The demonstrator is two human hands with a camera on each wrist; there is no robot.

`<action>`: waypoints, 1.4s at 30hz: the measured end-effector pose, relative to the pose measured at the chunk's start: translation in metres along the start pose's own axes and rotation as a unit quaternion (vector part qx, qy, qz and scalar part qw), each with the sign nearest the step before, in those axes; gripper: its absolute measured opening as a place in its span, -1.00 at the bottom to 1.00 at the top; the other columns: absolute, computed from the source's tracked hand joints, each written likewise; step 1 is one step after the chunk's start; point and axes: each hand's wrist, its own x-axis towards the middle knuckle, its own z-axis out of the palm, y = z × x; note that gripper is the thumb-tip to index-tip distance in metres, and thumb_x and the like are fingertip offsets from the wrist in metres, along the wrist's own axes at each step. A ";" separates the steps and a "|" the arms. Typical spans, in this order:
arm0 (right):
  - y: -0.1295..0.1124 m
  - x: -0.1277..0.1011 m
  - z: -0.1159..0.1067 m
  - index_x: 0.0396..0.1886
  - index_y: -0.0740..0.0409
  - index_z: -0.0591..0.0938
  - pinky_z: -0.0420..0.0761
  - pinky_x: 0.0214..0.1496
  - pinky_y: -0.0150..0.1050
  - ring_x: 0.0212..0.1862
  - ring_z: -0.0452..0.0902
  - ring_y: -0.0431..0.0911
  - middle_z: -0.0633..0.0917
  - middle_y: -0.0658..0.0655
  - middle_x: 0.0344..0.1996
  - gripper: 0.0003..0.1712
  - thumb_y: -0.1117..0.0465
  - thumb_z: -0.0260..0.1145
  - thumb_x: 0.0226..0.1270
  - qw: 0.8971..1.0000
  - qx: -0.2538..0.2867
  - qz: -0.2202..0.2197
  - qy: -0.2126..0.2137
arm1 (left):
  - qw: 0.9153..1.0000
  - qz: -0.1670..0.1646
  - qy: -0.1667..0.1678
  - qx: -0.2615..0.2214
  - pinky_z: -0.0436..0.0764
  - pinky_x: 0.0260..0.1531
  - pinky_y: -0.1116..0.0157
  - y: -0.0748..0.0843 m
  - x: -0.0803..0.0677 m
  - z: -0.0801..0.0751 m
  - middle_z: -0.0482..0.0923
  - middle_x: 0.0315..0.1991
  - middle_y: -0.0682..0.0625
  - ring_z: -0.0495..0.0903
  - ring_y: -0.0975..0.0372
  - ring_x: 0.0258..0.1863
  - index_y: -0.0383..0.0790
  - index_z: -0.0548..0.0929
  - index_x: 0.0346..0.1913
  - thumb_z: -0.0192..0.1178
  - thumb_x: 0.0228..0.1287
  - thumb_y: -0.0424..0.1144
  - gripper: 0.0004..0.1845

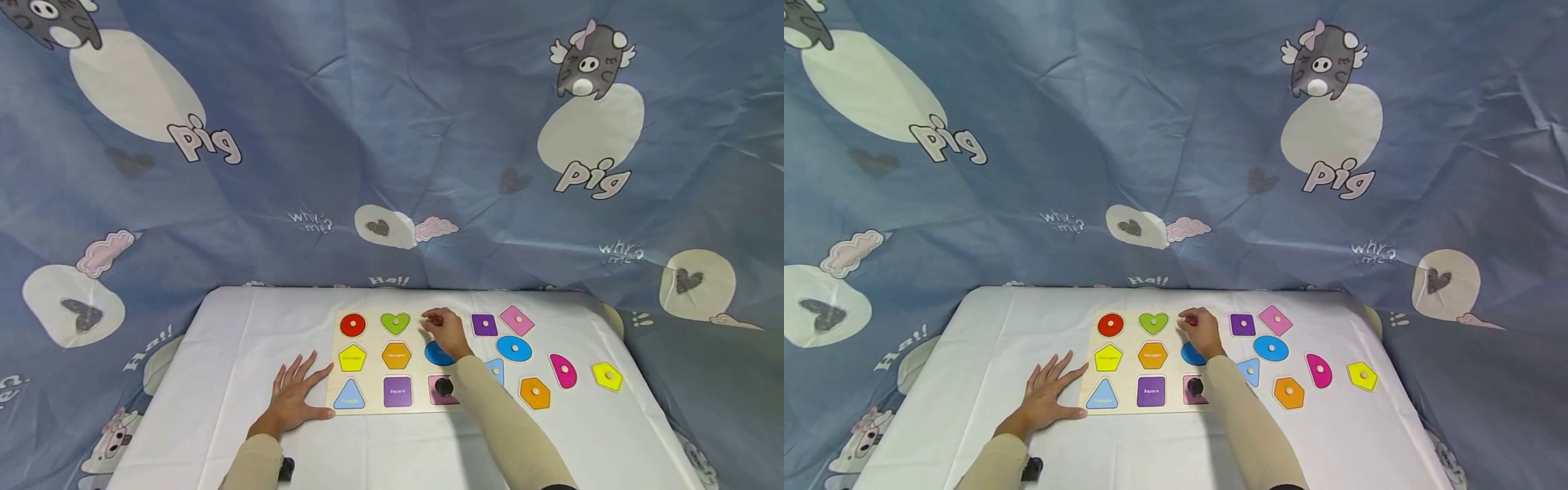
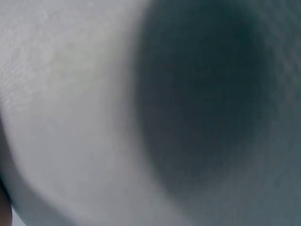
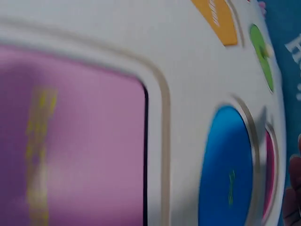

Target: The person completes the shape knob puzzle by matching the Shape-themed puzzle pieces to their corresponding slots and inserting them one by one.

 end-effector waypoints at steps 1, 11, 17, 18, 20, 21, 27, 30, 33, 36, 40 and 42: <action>0.001 -0.001 -0.004 -0.17 0.26 0.71 0.64 -0.05 -0.12 -0.23 0.54 -0.02 0.63 0.18 -0.26 -0.83 0.35 0.36 0.23 1.000 0.000 0.000 0.002 | 1.000 -0.001 0.000 -0.002 -0.35 0.38 -0.18 0.000 -0.001 0.000 -0.04 0.52 -0.16 -0.21 -0.12 0.49 0.07 0.37 0.39 0.44 -0.26 0.30 0.02; 0.017 -0.017 -0.046 -0.11 0.31 0.69 0.57 -0.08 -0.08 -0.15 0.51 0.09 0.65 0.27 -0.20 -0.75 0.33 0.39 0.21 0.999 -0.012 -0.005 0.036 | 1.000 0.005 0.018 0.005 -0.31 0.39 -0.18 0.001 -0.001 0.001 0.01 0.51 -0.16 -0.16 -0.13 0.47 0.08 0.38 0.38 0.45 -0.27 0.29 0.01; 0.032 -0.027 -0.065 -0.11 0.30 0.69 0.62 -0.01 -0.04 -0.14 0.56 0.10 0.66 0.27 -0.19 -0.72 0.31 0.42 0.18 0.997 0.010 0.020 0.076 | 1.000 -0.001 0.005 0.006 -0.34 0.38 -0.18 0.000 -0.001 -0.002 -0.04 0.53 -0.15 -0.20 -0.12 0.48 0.11 0.36 0.40 0.45 -0.27 0.29 0.02; 0.035 -0.029 -0.068 -0.10 0.30 0.69 0.62 0.00 -0.06 -0.13 0.56 0.10 0.66 0.26 -0.19 -0.72 0.31 0.42 0.18 0.996 0.012 0.028 0.080 | 1.000 -0.001 0.007 0.005 -0.34 0.38 -0.19 0.000 -0.001 -0.003 -0.04 0.52 -0.16 -0.19 -0.13 0.48 0.11 0.36 0.39 0.45 -0.27 0.29 0.03; 0.040 -0.033 -0.073 -0.09 0.31 0.68 0.62 -0.01 -0.12 -0.11 0.54 0.09 0.66 0.27 -0.18 -0.69 0.30 0.43 0.17 0.996 0.011 0.037 0.080 | 1.000 0.000 0.014 0.008 -0.33 0.38 -0.19 -0.001 -0.001 -0.003 -0.02 0.52 -0.17 -0.18 -0.13 0.48 0.09 0.37 0.39 0.46 -0.28 0.28 0.03; 0.043 -0.035 -0.075 -0.07 0.32 0.67 0.60 -0.03 -0.16 -0.11 0.53 0.09 0.66 0.27 -0.17 -0.68 0.30 0.43 0.17 0.996 0.010 0.038 0.078 | 1.000 -0.001 0.018 0.009 -0.33 0.38 -0.19 -0.001 -0.002 -0.004 -0.01 0.52 -0.17 -0.17 -0.13 0.48 0.09 0.38 0.38 0.47 -0.29 0.27 0.03; 0.060 -0.051 -0.099 -0.03 0.28 0.67 0.46 -0.16 -0.34 -0.11 0.48 0.04 0.65 0.25 -0.16 -0.65 0.26 0.42 0.20 0.992 -0.006 0.064 0.108 | 1.000 0.006 0.017 0.003 -0.32 0.38 -0.19 -0.001 -0.001 -0.001 0.00 0.51 -0.17 -0.17 -0.15 0.47 0.07 0.38 0.38 0.45 -0.30 0.31 0.04; 0.070 -0.061 -0.112 -0.02 0.26 0.66 0.43 -0.21 -0.43 -0.13 0.44 0.00 0.62 0.23 -0.15 -0.65 0.23 0.41 0.22 0.987 0.006 0.085 0.137 | 1.000 0.009 0.013 0.000 -0.32 0.38 -0.19 0.001 0.000 0.000 0.00 0.51 -0.16 -0.17 -0.14 0.48 0.07 0.38 0.39 0.44 -0.29 0.32 0.04; 0.079 -0.070 -0.124 0.01 0.26 0.66 0.38 -0.24 -0.48 -0.13 0.40 -0.04 0.60 0.24 -0.15 -0.62 0.19 0.41 0.23 0.981 0.024 0.095 0.167 | 1.000 0.006 0.012 0.003 -0.33 0.39 -0.18 0.001 0.001 0.001 -0.02 0.52 -0.16 -0.18 -0.13 0.48 0.08 0.37 0.39 0.45 -0.29 0.31 0.04; 0.087 -0.077 -0.135 0.02 0.26 0.66 0.36 -0.23 -0.46 -0.15 0.38 -0.07 0.60 0.24 -0.15 -0.59 0.13 0.41 0.24 0.974 0.022 0.106 0.197 | 1.000 0.001 0.011 0.000 -0.35 0.38 -0.18 0.001 0.001 0.000 -0.03 0.52 -0.16 -0.19 -0.13 0.48 0.09 0.36 0.40 0.46 -0.29 0.29 0.05; 0.096 -0.088 -0.147 0.04 0.25 0.64 0.36 -0.19 -0.49 -0.16 0.37 -0.06 0.59 0.25 -0.13 -0.58 0.09 0.37 0.28 0.965 0.003 0.137 0.224 | 1.000 -0.006 0.007 -0.001 -0.37 0.38 -0.18 -0.001 0.002 0.001 -0.06 0.53 -0.16 -0.21 -0.13 0.48 0.09 0.35 0.40 0.46 -0.29 0.29 0.05; 0.100 -0.095 -0.152 0.05 0.26 0.63 0.35 -0.21 -0.53 -0.17 0.35 -0.06 0.58 0.24 -0.15 -0.58 0.10 0.36 0.29 0.960 0.002 0.157 0.233 | 1.000 -0.007 0.007 -0.001 -0.38 0.38 -0.18 -0.001 0.002 0.002 -0.05 0.53 -0.17 -0.21 -0.13 0.48 0.08 0.35 0.40 0.46 -0.29 0.29 0.05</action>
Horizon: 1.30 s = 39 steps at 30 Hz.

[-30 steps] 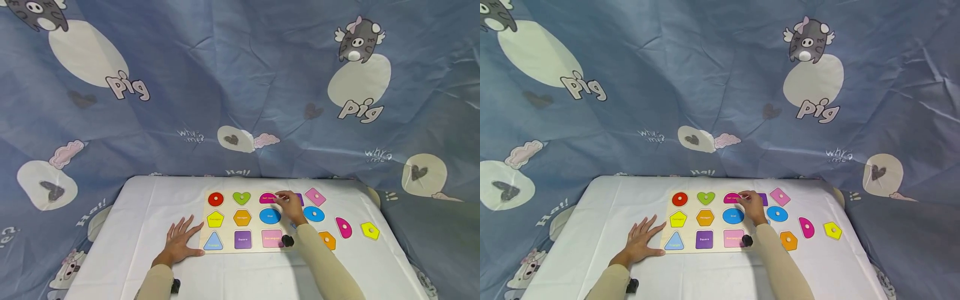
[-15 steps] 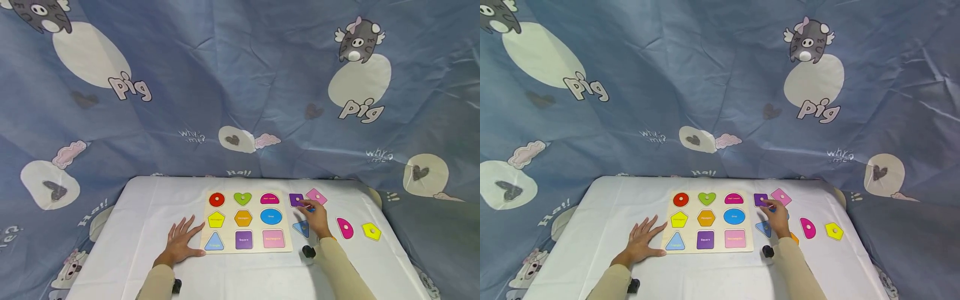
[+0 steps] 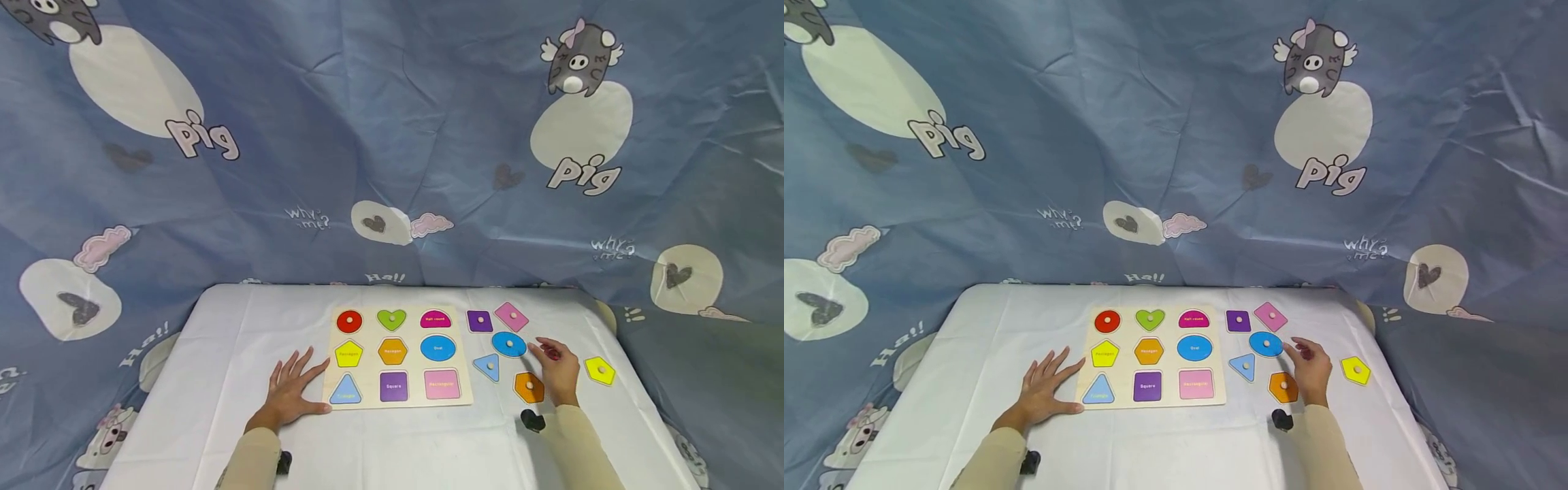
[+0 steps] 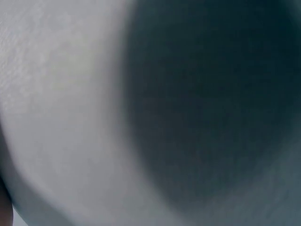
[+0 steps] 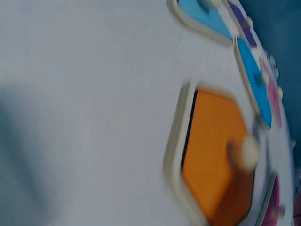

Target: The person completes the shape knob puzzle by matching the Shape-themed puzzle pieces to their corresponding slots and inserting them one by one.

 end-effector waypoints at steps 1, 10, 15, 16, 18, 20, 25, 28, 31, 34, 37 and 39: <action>0.003 0.000 -0.003 0.05 0.26 0.63 0.35 -0.24 -0.56 -0.18 0.34 -0.06 0.58 0.24 -0.16 -0.59 0.11 0.35 0.30 1.000 -0.002 0.007 0.005 | 1.000 -0.001 0.000 0.000 -0.38 0.38 -0.18 0.000 0.000 0.000 -0.06 0.53 -0.17 -0.22 -0.13 0.48 0.09 0.35 0.40 0.46 -0.29 0.29 0.05; 0.031 -0.005 -0.029 0.02 0.26 0.66 0.35 -0.44 -0.63 -0.27 0.35 -0.13 0.59 0.12 -0.30 -0.55 0.05 0.36 0.28 0.995 -0.012 0.077 0.064 | 1.000 -0.005 0.001 -0.001 -0.38 0.38 -0.17 0.001 0.002 0.001 -0.05 0.53 -0.16 -0.22 -0.12 0.48 0.10 0.36 0.40 0.48 -0.30 0.26 0.05; 0.043 -0.004 -0.035 0.07 0.26 0.64 0.36 -0.29 -0.45 -0.27 0.33 -0.11 0.50 -0.09 -0.44 -0.45 -0.05 0.38 0.23 0.992 -0.001 0.106 0.069 | 1.000 -0.006 0.000 -0.002 -0.38 0.38 -0.17 0.000 0.002 0.001 -0.06 0.53 -0.16 -0.22 -0.13 0.48 0.09 0.36 0.40 0.48 -0.30 0.26 0.05; 0.044 -0.003 -0.036 0.08 0.27 0.64 0.36 -0.25 -0.42 -0.26 0.33 -0.10 0.50 -0.09 -0.43 -0.42 -0.07 0.37 0.23 0.992 -0.001 0.108 0.063 | 1.000 -0.005 0.001 -0.001 -0.38 0.38 -0.17 0.000 0.002 0.001 -0.06 0.53 -0.16 -0.22 -0.13 0.48 0.09 0.36 0.40 0.48 -0.29 0.26 0.05; 0.047 -0.002 -0.036 0.09 0.27 0.63 0.37 -0.22 -0.39 -0.24 0.34 -0.08 0.52 -0.06 -0.41 -0.41 -0.08 0.37 0.23 0.993 0.001 0.107 0.053 | 1.000 -0.002 0.005 0.000 -0.37 0.38 -0.18 -0.001 0.003 0.001 -0.05 0.53 -0.16 -0.21 -0.13 0.48 0.09 0.37 0.40 0.48 -0.29 0.25 0.04; 0.047 -0.001 -0.036 0.10 0.27 0.62 0.38 -0.24 -0.46 -0.20 0.33 -0.06 0.53 -0.01 -0.36 -0.40 -0.09 0.36 0.24 0.992 0.000 0.118 0.041 | 1.000 -0.001 0.005 0.002 -0.37 0.38 -0.18 0.000 0.003 0.001 -0.05 0.53 -0.17 -0.22 -0.13 0.48 0.09 0.36 0.40 0.48 -0.29 0.26 0.04; 0.044 0.000 -0.037 0.07 0.31 0.62 0.34 -0.39 -0.64 -0.14 0.35 0.00 0.57 0.14 -0.30 -0.45 -0.01 0.37 0.25 0.991 -0.018 0.127 0.022 | 1.000 -0.004 0.003 0.005 -0.36 0.38 -0.18 0.000 0.002 0.001 -0.05 0.53 -0.16 -0.21 -0.13 0.48 0.10 0.36 0.40 0.48 -0.30 0.28 0.05; 0.044 0.002 -0.034 0.06 0.33 0.61 0.37 -0.31 -0.58 -0.10 0.35 0.06 0.57 0.24 -0.22 -0.49 0.03 0.36 0.27 0.990 -0.035 0.135 0.018 | 1.000 -0.004 0.004 0.007 -0.35 0.39 -0.18 0.001 0.000 0.000 -0.05 0.53 -0.16 -0.20 -0.13 0.48 0.09 0.37 0.39 0.48 -0.29 0.27 0.04; 0.045 0.003 -0.031 0.06 0.33 0.60 0.46 -0.11 -0.35 -0.05 0.34 0.12 0.55 0.30 -0.13 -0.52 0.06 0.34 0.29 0.986 -0.038 0.158 0.022 | 1.000 -0.001 0.002 0.005 -0.34 0.39 -0.18 0.003 -0.001 -0.001 -0.04 0.52 -0.16 -0.19 -0.14 0.48 0.07 0.37 0.39 0.47 -0.29 0.27 0.04; 0.044 0.004 -0.028 0.07 0.33 0.59 0.46 0.06 -0.09 0.00 0.33 0.17 0.54 0.35 -0.07 -0.51 0.04 0.32 0.31 0.985 -0.040 0.168 0.026 | 1.000 0.005 0.005 0.003 -0.32 0.38 -0.20 0.004 -0.002 -0.001 -0.01 0.51 -0.18 -0.17 -0.16 0.47 0.04 0.39 0.38 0.48 -0.30 0.27 0.04; 0.043 0.004 -0.026 0.08 0.32 0.58 0.39 0.20 0.06 0.04 0.30 0.21 0.53 0.37 -0.02 -0.46 -0.02 0.30 0.31 0.983 -0.040 0.176 0.027 | 1.000 0.000 0.003 0.001 -0.34 0.39 -0.18 0.004 -0.002 -0.002 -0.02 0.51 -0.17 -0.19 -0.14 0.48 0.06 0.38 0.39 0.48 -0.30 0.26 0.04; 0.043 0.003 -0.024 0.09 0.31 0.58 0.34 0.26 0.11 0.08 0.29 0.22 0.53 0.37 0.01 -0.44 -0.05 0.29 0.32 0.982 -0.041 0.183 0.027 | 1.000 -0.002 0.002 0.003 -0.34 0.38 -0.19 0.003 -0.002 -0.002 -0.02 0.52 -0.18 -0.19 -0.15 0.48 0.06 0.38 0.39 0.48 -0.29 0.25 0.04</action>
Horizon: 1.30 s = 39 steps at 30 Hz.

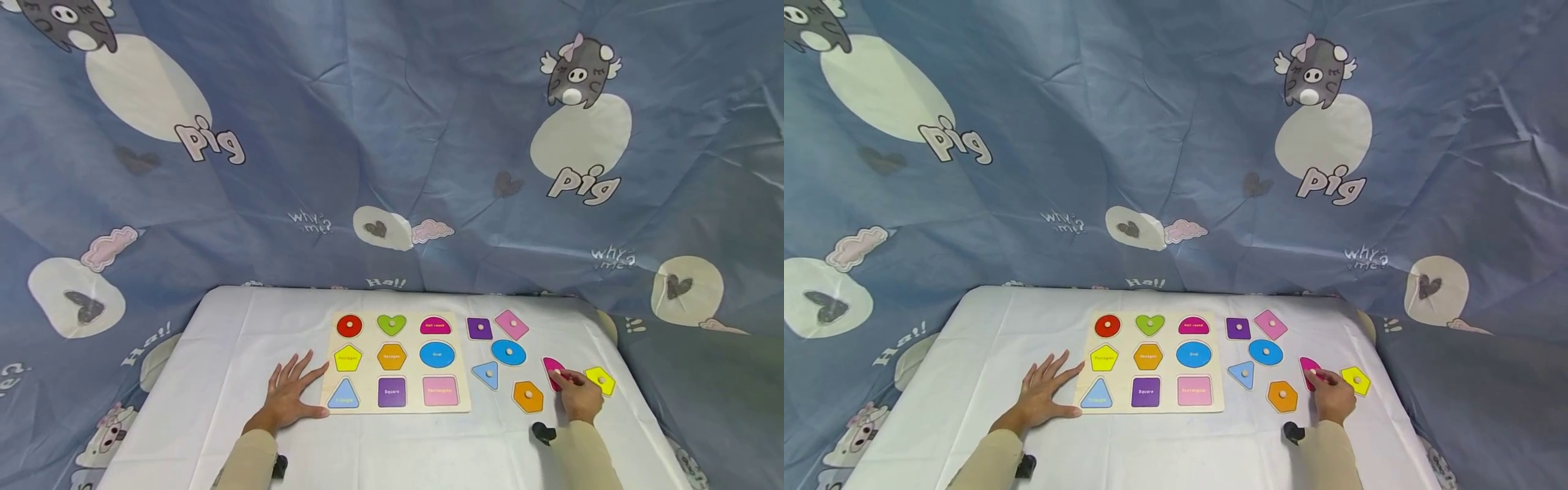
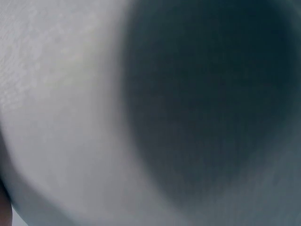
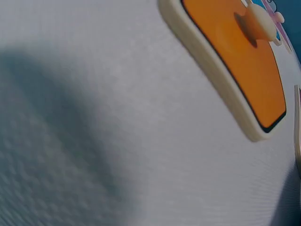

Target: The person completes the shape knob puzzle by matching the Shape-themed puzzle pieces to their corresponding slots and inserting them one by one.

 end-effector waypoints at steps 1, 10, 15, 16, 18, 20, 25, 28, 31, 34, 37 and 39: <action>0.000 -0.001 0.000 0.10 0.31 0.58 0.31 0.29 0.14 0.10 0.27 0.24 0.52 0.38 0.03 -0.44 -0.05 0.30 0.32 1.000 0.004 0.005 -0.001 | 1.000 0.001 0.000 -0.001 -0.34 0.38 -0.19 0.000 0.000 0.000 -0.02 0.52 -0.18 -0.19 -0.15 0.48 0.06 0.38 0.39 0.49 -0.29 0.25 0.03; -0.002 -0.006 0.002 0.15 0.28 0.57 0.22 0.37 0.19 0.22 0.22 0.27 0.50 0.38 0.13 -0.43 -0.06 0.26 0.34 1.000 0.013 0.015 -0.004 | 1.000 0.002 0.000 -0.005 -0.36 0.38 -0.18 -0.004 -0.002 0.001 -0.03 0.52 -0.17 -0.20 -0.15 0.48 0.08 0.38 0.39 0.49 -0.31 0.27 0.04; -0.003 -0.008 0.003 0.15 0.27 0.58 0.17 0.36 0.23 0.24 0.19 0.29 0.51 0.39 0.14 -0.44 -0.06 0.27 0.34 1.000 0.000 0.015 -0.007 | 1.000 0.002 -0.002 -0.008 -0.37 0.38 -0.18 -0.006 -0.002 0.001 -0.04 0.52 -0.17 -0.20 -0.15 0.48 0.08 0.38 0.39 0.48 -0.31 0.28 0.05; -0.003 -0.008 0.004 0.15 0.26 0.58 0.15 0.36 0.23 0.25 0.18 0.29 0.51 0.39 0.15 -0.44 -0.06 0.26 0.35 1.000 -0.005 0.013 -0.008 | 1.000 0.002 -0.001 -0.008 -0.37 0.38 -0.18 -0.006 -0.002 0.001 -0.04 0.52 -0.17 -0.20 -0.15 0.48 0.08 0.38 0.39 0.48 -0.31 0.28 0.05; -0.002 -0.008 0.005 0.14 0.26 0.59 0.10 0.36 0.26 0.26 0.18 0.30 0.52 0.40 0.14 -0.44 -0.06 0.27 0.34 1.000 -0.013 0.001 -0.006 | 1.000 0.003 0.001 -0.007 -0.37 0.38 -0.18 -0.006 -0.002 0.001 -0.03 0.52 -0.17 -0.20 -0.15 0.48 0.08 0.38 0.39 0.49 -0.31 0.27 0.05; -0.002 -0.008 0.006 0.11 0.27 0.61 0.07 0.33 0.26 0.24 0.21 0.31 0.55 0.41 0.09 -0.46 -0.05 0.29 0.33 1.000 -0.016 -0.020 0.001 | 1.000 0.004 0.004 -0.003 -0.36 0.38 -0.18 -0.007 -0.002 0.002 -0.02 0.52 -0.17 -0.19 -0.14 0.48 0.08 0.38 0.39 0.49 -0.31 0.26 0.05; -0.002 -0.011 0.007 0.03 0.34 0.63 0.07 0.25 0.24 0.11 0.35 0.29 0.61 0.42 -0.07 -0.53 0.06 0.34 0.30 0.996 -0.024 -0.080 0.018 | 1.000 0.005 0.004 0.002 -0.36 0.38 -0.18 -0.006 -0.001 0.002 -0.03 0.52 -0.17 -0.19 -0.14 0.48 0.08 0.38 0.39 0.48 -0.30 0.27 0.04; -0.004 -0.013 0.008 0.03 0.37 0.62 0.17 0.29 0.19 0.07 0.38 0.26 0.60 0.43 -0.06 -0.55 0.10 0.33 0.31 0.996 -0.009 -0.086 0.014 | 1.000 0.008 0.004 -0.002 -0.36 0.37 -0.19 -0.005 0.000 0.002 -0.03 0.52 -0.18 -0.20 -0.15 0.48 0.08 0.38 0.39 0.48 -0.29 0.27 0.04; -0.007 -0.014 0.009 0.08 0.35 0.61 0.41 0.21 -0.01 0.07 0.39 0.20 0.56 0.39 0.01 -0.54 0.10 0.30 0.35 0.997 0.010 -0.076 -0.002 | 1.000 0.009 0.003 0.000 -0.36 0.37 -0.19 -0.005 0.001 0.002 -0.03 0.52 -0.18 -0.19 -0.15 0.48 0.08 0.38 0.39 0.48 -0.29 0.26 0.03; -0.010 -0.014 0.012 0.11 0.33 0.59 0.52 -0.11 -0.46 0.05 0.39 0.17 0.52 0.34 0.04 -0.54 0.10 0.29 0.36 0.997 0.019 -0.074 -0.018 | 1.000 0.006 0.004 0.003 -0.35 0.37 -0.19 -0.004 0.001 0.002 -0.03 0.52 -0.18 -0.19 -0.15 0.48 0.08 0.37 0.39 0.48 -0.29 0.26 0.03; -0.015 -0.015 0.013 0.10 0.32 0.60 0.29 -0.34 -0.70 0.05 0.37 0.17 0.50 0.32 0.05 -0.56 0.11 0.28 0.37 0.996 0.016 -0.084 -0.023 | 1.000 0.004 0.003 0.004 -0.35 0.37 -0.20 -0.003 0.000 0.002 -0.03 0.52 -0.17 -0.19 -0.15 0.48 0.09 0.38 0.39 0.48 -0.29 0.26 0.03; -0.019 -0.017 0.014 0.10 0.33 0.60 0.28 -0.36 -0.70 0.06 0.36 0.19 0.50 0.33 0.04 -0.56 0.11 0.28 0.37 0.995 0.012 -0.095 -0.022 | 1.000 0.004 0.003 0.004 -0.34 0.37 -0.20 -0.003 0.000 0.002 -0.03 0.52 -0.18 -0.19 -0.15 0.48 0.08 0.38 0.39 0.48 -0.29 0.27 0.03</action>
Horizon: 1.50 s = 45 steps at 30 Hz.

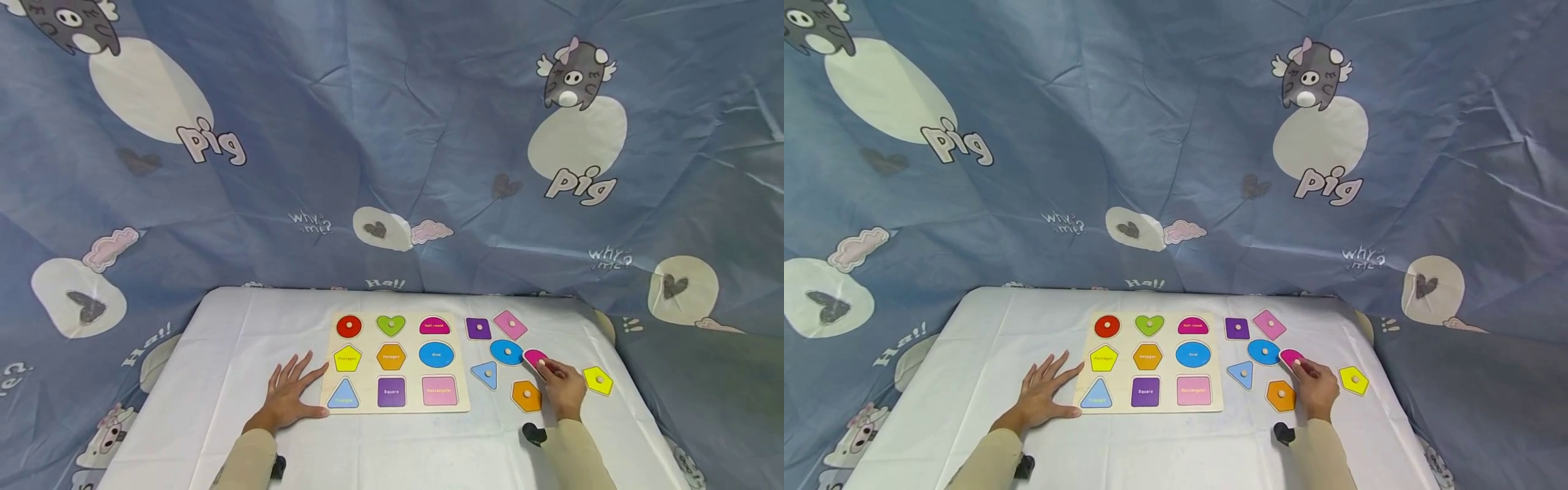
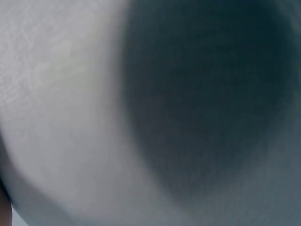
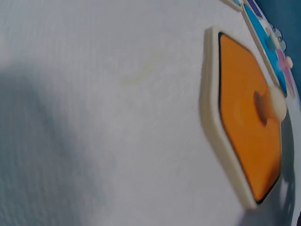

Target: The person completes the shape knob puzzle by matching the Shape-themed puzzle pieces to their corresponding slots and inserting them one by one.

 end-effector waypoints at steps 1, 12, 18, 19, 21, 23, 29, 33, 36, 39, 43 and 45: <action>-0.002 0.000 0.001 0.10 0.32 0.60 0.29 -0.31 -0.67 0.07 0.35 0.19 0.50 0.33 0.05 -0.56 0.10 0.27 0.37 1.000 -0.001 -0.002 -0.002 | 1.000 0.000 0.000 -0.001 -0.34 0.37 -0.20 0.000 0.000 0.000 -0.03 0.52 -0.18 -0.19 -0.16 0.48 0.08 0.38 0.39 0.48 -0.29 0.27 0.03; -0.027 -0.003 0.016 0.05 0.34 0.63 0.41 -0.14 -0.32 -0.04 0.34 0.11 0.53 0.31 -0.03 -0.59 0.14 0.31 0.34 0.998 0.003 -0.052 -0.032 | 1.000 -0.009 -0.002 -0.002 -0.36 0.38 -0.19 -0.004 -0.002 0.001 -0.04 0.52 -0.17 -0.20 -0.15 0.48 0.09 0.37 0.39 0.46 -0.31 0.31 0.06; -0.045 -0.005 0.031 -0.01 0.34 0.66 0.38 -0.05 -0.16 -0.04 0.34 0.07 0.57 0.28 -0.06 -0.64 0.18 0.33 0.31 0.995 0.025 -0.084 -0.054 | 1.000 -0.012 -0.001 0.003 -0.37 0.38 -0.19 -0.007 -0.001 0.002 -0.05 0.53 -0.16 -0.21 -0.15 0.48 0.09 0.37 0.39 0.45 -0.32 0.33 0.06; -0.048 -0.005 0.033 -0.01 0.32 0.67 0.39 -0.06 -0.18 -0.04 0.34 0.06 0.57 0.27 -0.07 -0.65 0.18 0.33 0.31 0.994 0.025 -0.087 -0.057 | 1.000 -0.011 0.000 0.004 -0.37 0.37 -0.19 -0.007 -0.001 0.002 -0.05 0.53 -0.16 -0.20 -0.15 0.48 0.09 0.37 0.39 0.45 -0.32 0.33 0.06; -0.054 -0.006 0.038 -0.02 0.32 0.67 0.40 -0.08 -0.20 -0.04 0.34 0.07 0.57 0.27 -0.08 -0.67 0.20 0.34 0.30 0.993 0.031 -0.093 -0.065 | 1.000 -0.011 0.001 0.004 -0.37 0.37 -0.20 -0.007 -0.001 0.002 -0.04 0.52 -0.17 -0.20 -0.15 0.48 0.09 0.37 0.39 0.45 -0.32 0.32 0.06; -0.058 -0.006 0.042 -0.02 0.32 0.67 0.41 -0.07 -0.20 -0.04 0.34 0.07 0.57 0.27 -0.08 -0.67 0.20 0.34 0.30 0.992 0.033 -0.098 -0.073 | 1.000 -0.011 0.002 0.005 -0.36 0.38 -0.20 -0.007 -0.001 0.002 -0.04 0.52 -0.17 -0.20 -0.15 0.48 0.09 0.38 0.39 0.45 -0.32 0.32 0.06; -0.072 -0.007 0.056 -0.06 0.35 0.68 0.40 0.04 -0.08 -0.04 0.37 0.11 0.59 0.31 -0.09 -0.69 0.24 0.36 0.27 0.988 0.035 -0.127 -0.086 | 1.000 -0.010 0.004 0.002 -0.34 0.37 -0.21 -0.004 -0.002 0.000 -0.02 0.52 -0.18 -0.18 -0.16 0.47 0.07 0.39 0.38 0.46 -0.32 0.31 0.05; -0.080 -0.008 0.064 -0.12 0.37 0.70 0.42 -0.02 -0.09 -0.10 0.42 0.10 0.63 0.32 -0.14 -0.72 0.29 0.40 0.21 0.984 0.031 -0.157 -0.082 | 1.000 -0.008 0.003 0.000 -0.35 0.37 -0.21 -0.004 -0.002 0.000 -0.03 0.52 -0.18 -0.18 -0.16 0.47 0.07 0.39 0.38 0.46 -0.31 0.30 0.04; -0.084 -0.008 0.070 -0.18 0.37 0.72 0.43 -0.10 -0.15 -0.15 0.46 0.07 0.67 0.31 -0.21 -0.74 0.31 0.43 0.16 0.980 0.026 -0.183 -0.075 | 1.000 -0.006 0.004 0.002 -0.35 0.37 -0.20 -0.003 -0.002 0.001 -0.03 0.52 -0.18 -0.19 -0.15 0.47 0.07 0.38 0.39 0.46 -0.30 0.31 0.05; -0.089 -0.008 0.075 -0.22 0.39 0.73 0.42 -0.15 -0.17 -0.19 0.46 0.08 0.68 0.31 -0.27 -0.76 0.32 0.45 0.13 0.976 0.024 -0.205 -0.073 | 1.000 -0.002 0.004 0.001 -0.35 0.37 -0.20 -0.003 -0.001 0.001 -0.04 0.52 -0.18 -0.19 -0.15 0.48 0.07 0.38 0.39 0.45 -0.30 0.31 0.04; -0.093 -0.006 0.081 -0.21 0.38 0.73 0.47 -0.13 -0.13 -0.18 0.48 0.11 0.67 0.30 -0.28 -0.75 0.31 0.45 0.13 0.973 0.011 -0.216 -0.081 | 1.000 0.002 0.005 0.000 -0.34 0.37 -0.21 -0.001 -0.001 0.000 -0.03 0.52 -0.18 -0.18 -0.15 0.47 0.07 0.38 0.39 0.45 -0.30 0.31 0.04; -0.096 -0.005 0.085 -0.19 0.36 0.73 0.51 -0.07 -0.09 -0.16 0.51 0.11 0.67 0.28 -0.27 -0.74 0.29 0.45 0.15 0.971 0.002 -0.221 -0.088 | 1.000 0.004 0.004 0.002 -0.33 0.37 -0.21 -0.001 0.000 0.000 -0.02 0.52 -0.18 -0.17 -0.15 0.47 0.08 0.38 0.38 0.45 -0.30 0.31 0.04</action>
